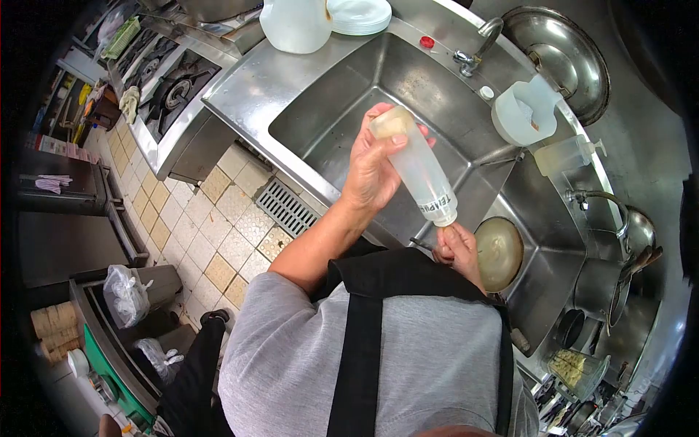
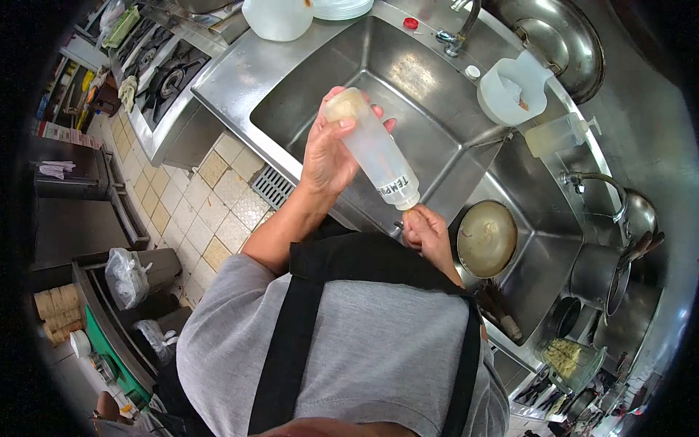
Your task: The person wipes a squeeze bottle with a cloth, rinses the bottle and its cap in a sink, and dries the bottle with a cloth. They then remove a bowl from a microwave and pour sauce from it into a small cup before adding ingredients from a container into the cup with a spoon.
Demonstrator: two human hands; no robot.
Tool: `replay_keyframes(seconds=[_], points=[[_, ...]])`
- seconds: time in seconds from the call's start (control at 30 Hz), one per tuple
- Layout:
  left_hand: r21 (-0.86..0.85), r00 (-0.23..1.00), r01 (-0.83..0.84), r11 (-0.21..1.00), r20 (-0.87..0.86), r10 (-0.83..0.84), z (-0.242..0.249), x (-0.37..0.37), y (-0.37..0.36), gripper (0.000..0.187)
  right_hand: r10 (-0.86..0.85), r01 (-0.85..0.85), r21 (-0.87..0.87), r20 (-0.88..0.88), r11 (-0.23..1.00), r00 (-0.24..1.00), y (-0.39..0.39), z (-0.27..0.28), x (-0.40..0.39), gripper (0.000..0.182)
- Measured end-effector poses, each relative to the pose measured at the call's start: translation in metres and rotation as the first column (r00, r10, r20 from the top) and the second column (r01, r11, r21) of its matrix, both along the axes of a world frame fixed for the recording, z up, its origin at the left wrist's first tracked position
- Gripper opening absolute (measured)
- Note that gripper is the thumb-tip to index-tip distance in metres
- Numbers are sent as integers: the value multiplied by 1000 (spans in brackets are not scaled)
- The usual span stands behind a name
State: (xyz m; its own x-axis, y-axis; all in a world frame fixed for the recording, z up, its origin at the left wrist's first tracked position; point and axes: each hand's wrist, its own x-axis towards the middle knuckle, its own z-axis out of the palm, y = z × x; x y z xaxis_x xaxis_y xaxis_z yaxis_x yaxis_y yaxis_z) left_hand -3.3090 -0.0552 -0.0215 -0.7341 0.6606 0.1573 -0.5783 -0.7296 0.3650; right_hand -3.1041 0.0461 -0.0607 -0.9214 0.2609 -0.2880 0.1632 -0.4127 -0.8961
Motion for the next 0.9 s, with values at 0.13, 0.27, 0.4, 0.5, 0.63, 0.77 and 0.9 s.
replay_keyframes(seconds=[0.13, 0.27, 0.4, 0.5, 0.63, 0.77, 0.9], points=[[22, 1000, 22, 1000, -21, -21, -1, 1, 0, 52, 15, -22, -106, -66, 994, 998, 2, 2, 0, 29], [-31, 996, 46, 998, -73, -48, -7, -7, 0, 56, 8, -9, -72, -15, 997, 1000, 5, 5, -1, 29], [-70, 994, 100, 992, -35, -103, 0, -8, -6, 57, -16, 16, -12, 5, 1000, 1000, 4, 9, -1, 29], [-101, 996, 88, 991, 36, -85, 4, -5, -5, 56, 13, -17, 132, 30, 991, 999, 3, 11, -2, 26], [-72, 992, 113, 991, 71, -108, -5, -5, -5, 55, -13, 3, 641, 10, 767, 1000, 7, 18, -2, 20], [-105, 993, 106, 989, 70, -99, -6, -4, -6, 55, -26, 9, 879, 4, 477, 1000, 6, 30, -2, 18], [-88, 996, 86, 992, 40, -83, -6, -4, -4, 55, -67, 60, 735, -19, 675, 998, 6, 10, 1, 22]])
